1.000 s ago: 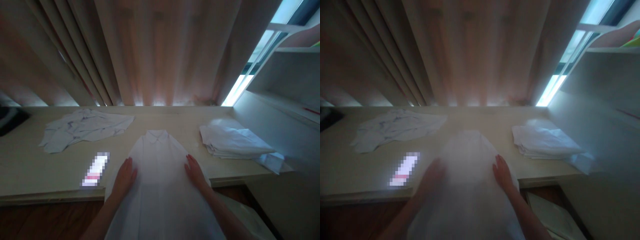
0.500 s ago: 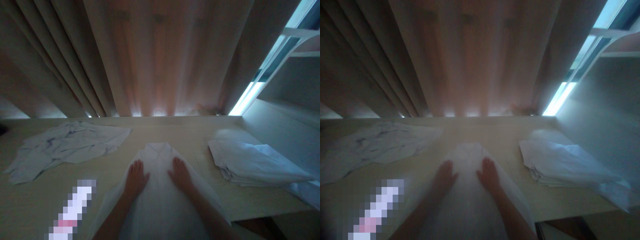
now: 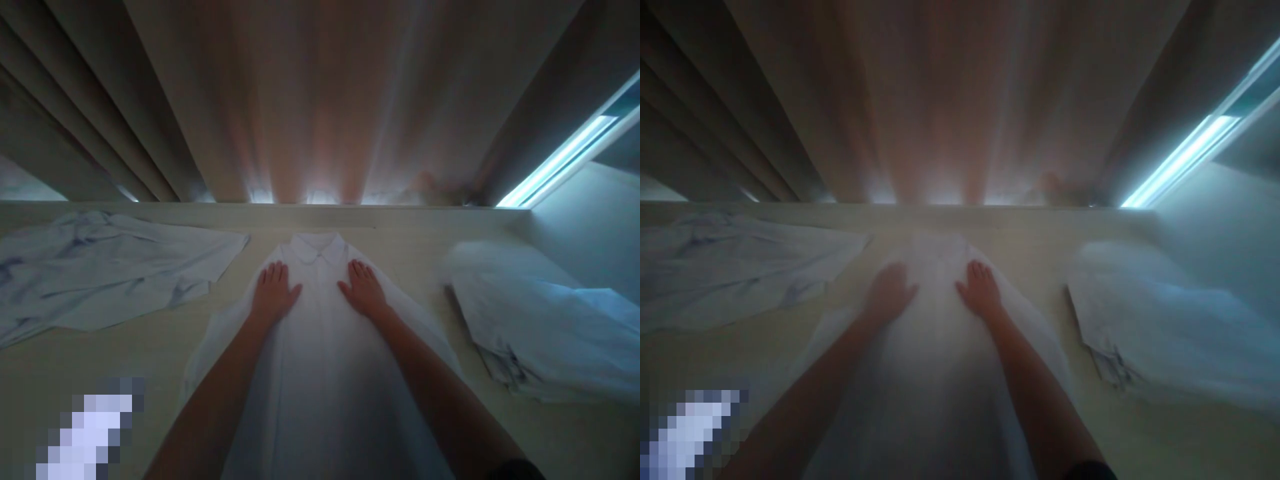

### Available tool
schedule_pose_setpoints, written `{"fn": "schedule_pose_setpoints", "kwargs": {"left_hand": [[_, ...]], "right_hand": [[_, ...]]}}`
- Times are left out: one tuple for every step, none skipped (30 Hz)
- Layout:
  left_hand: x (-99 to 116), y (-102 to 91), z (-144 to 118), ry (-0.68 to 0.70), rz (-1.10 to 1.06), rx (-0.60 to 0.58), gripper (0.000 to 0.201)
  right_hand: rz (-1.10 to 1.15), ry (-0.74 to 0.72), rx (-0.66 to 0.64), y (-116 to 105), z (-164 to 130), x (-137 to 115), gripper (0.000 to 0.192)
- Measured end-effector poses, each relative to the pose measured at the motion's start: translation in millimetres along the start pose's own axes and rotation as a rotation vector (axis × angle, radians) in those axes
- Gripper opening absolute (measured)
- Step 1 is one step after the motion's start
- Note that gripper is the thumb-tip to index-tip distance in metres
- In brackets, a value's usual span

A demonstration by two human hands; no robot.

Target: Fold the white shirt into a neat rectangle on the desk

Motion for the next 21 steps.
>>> {"fn": "schedule_pose_setpoints", "kwargs": {"left_hand": [[-1.4,0.8,8.0,0.005,-0.003,0.008,0.072],[-2.8,1.8,15.7,0.01,-0.006,0.016,0.072],[-4.3,3.0,23.0,0.014,-0.009,0.026,0.072],[-6.0,4.4,29.9,0.012,-0.011,0.034,0.072],[-7.6,5.7,36.1,0.008,-0.014,0.039,0.072],[-8.4,6.6,41.4,0.006,-0.018,0.04,0.072],[-8.7,6.8,45.5,0.003,-0.026,0.037,0.072],[-8.1,5.5,47.8,-0.001,-0.036,0.032,0.072],[-6.5,2.4,47.7,-0.004,-0.048,0.029,0.073],[-3.6,-3.1,44.5,-0.001,-0.061,0.031,0.075],[0.8,-11.1,37.7,0.012,-0.076,0.043,0.076],[6.5,-20.9,26.7,0.034,-0.094,0.061,0.076],[12.6,-31.5,11.1,0.064,-0.116,0.077,0.075],[18.1,-42.0,-9.1,0.097,-0.145,0.086,0.073],[22.2,-51.1,-34.0,0.13,-0.179,0.084,0.069],[22.7,-57.7,-63.0,0.144,-0.219,0.064,0.066],[18.8,-61.7,-95.8,0.132,-0.265,0.033,0.064],[11.9,-63.3,-132.1,0.112,-0.316,-0.003,0.062],[-0.3,-63.1,-171.0,0.055,-0.375,-0.032,0.06],[-17.8,-61.1,-211.7,-0.043,-0.444,-0.051,0.059],[-38.9,-58.1,-253.8,-0.173,-0.512,-0.054,0.059]], "right_hand": [[0.004,-0.002,0.005,0.7,7.7,2.5,0.072],[0.008,-0.007,0.011,1.5,15.1,4.7,0.072],[0.013,-0.015,0.015,2.1,22.3,6.6,0.072],[0.02,-0.022,0.016,2.6,29.0,8.3,0.071],[0.027,-0.026,0.014,2.8,35.0,9.8,0.071],[0.037,-0.021,0.012,2.0,39.9,11.2,0.071],[0.048,-0.009,0.013,-0.2,43.1,12.1,0.07],[0.063,0.006,0.019,-3.9,43.9,12.0,0.07],[0.081,0.016,0.029,-8.9,41.5,9.9,0.069],[0.1,0.014,0.047,-15.4,35.3,5.4,0.069],[0.12,-0.001,0.067,-22.6,24.9,-1.5,0.068],[0.14,-0.024,0.084,-29.8,10.2,-9.9,0.067],[0.16,-0.049,0.096,-36.3,-9.0,-18.6,0.067],[0.18,-0.071,0.103,-41.7,-32.3,-26.6,0.066],[0.201,-0.08,0.105,-45.8,-59.3,-32.1,0.064],[0.225,-0.084,0.101,-48.1,-89.4,-35.2,0.062],[0.255,-0.08,0.094,-48.9,-122.1,-34.9,0.06],[0.288,-0.059,0.093,-48.8,-156.7,-29.8,0.056],[0.325,-0.017,0.106,-48.6,-192.6,-19.6,0.054],[0.368,0.053,0.119,-47.1,-229.1,-3.9,0.052],[0.418,0.133,0.133,-44.8,-265.4,14.8,0.052]]}}
Point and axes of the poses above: each hand's wrist, its own z-axis towards the middle knuckle, its own y-axis out of the palm, x = y × z, the point moved 9 cm from there along z, towards the middle knuckle, and after that the axes turned 5 degrees about -x, right-handed, at the moved point
